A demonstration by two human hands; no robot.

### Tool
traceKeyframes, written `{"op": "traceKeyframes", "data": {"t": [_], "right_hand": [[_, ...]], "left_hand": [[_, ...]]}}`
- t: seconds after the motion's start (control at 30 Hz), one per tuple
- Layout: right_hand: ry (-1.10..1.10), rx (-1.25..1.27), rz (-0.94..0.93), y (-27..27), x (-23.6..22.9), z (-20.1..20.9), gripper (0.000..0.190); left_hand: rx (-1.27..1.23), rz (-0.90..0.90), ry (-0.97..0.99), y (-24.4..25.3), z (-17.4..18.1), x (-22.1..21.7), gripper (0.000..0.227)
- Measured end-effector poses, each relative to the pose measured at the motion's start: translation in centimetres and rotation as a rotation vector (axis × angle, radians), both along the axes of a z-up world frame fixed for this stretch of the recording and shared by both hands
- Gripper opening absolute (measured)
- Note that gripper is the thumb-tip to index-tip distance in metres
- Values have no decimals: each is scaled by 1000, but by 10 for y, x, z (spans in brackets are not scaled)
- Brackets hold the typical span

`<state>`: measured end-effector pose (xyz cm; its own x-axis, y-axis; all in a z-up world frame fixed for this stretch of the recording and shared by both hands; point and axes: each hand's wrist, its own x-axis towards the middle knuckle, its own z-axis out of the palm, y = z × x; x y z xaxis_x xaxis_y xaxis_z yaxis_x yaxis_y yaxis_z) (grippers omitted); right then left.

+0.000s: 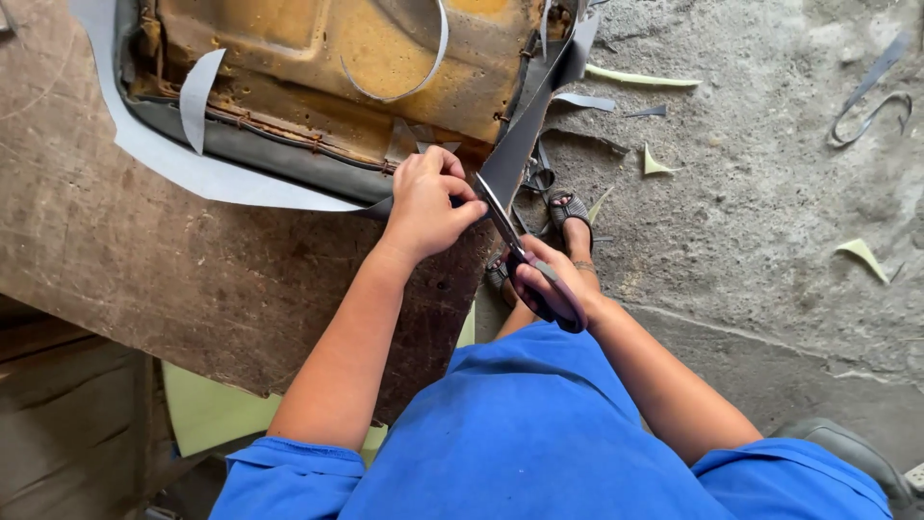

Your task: Trimming excess vinyl fabric from the edges of a reupholstered seat cushion using scissors.

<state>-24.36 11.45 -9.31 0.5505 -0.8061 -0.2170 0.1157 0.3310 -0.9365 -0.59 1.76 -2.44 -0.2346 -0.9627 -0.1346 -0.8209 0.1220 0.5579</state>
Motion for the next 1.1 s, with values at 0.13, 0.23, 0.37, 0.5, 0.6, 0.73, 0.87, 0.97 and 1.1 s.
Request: {"op": "traceKeyframes", "data": {"t": [0.13,0.23,0.37,0.5,0.6,0.73,0.87,0.97,1.1], "right_hand": [[7,-25,-15,-14,1,-13,24],[52,-50,-18,-23,-5,-2,23],[304,-283,-12,-66,-37,49,45],[696,-577,58,-109,-75,163,58],[971,-923,322,-148,-84,227,55],[1202,-1370,839,-212,-73,258,44],[1039,-1627,1160,-282,-39,259,43],[864,-1851,1242,-326,-9,258,67],[1079,-1396,1663,-348,41,258,54]], "left_hand": [[0,34,60,5,7,0,16],[-87,9,88,12,1,-4,16],[-278,82,81,39,51,-22,20],[-415,69,105,97,112,-18,28],[79,207,246,139,82,-15,31],[708,562,552,147,42,-41,20],[527,773,733,109,4,-79,18],[279,1084,874,78,-24,-117,20],[122,1241,932,72,-51,-176,12]]}}
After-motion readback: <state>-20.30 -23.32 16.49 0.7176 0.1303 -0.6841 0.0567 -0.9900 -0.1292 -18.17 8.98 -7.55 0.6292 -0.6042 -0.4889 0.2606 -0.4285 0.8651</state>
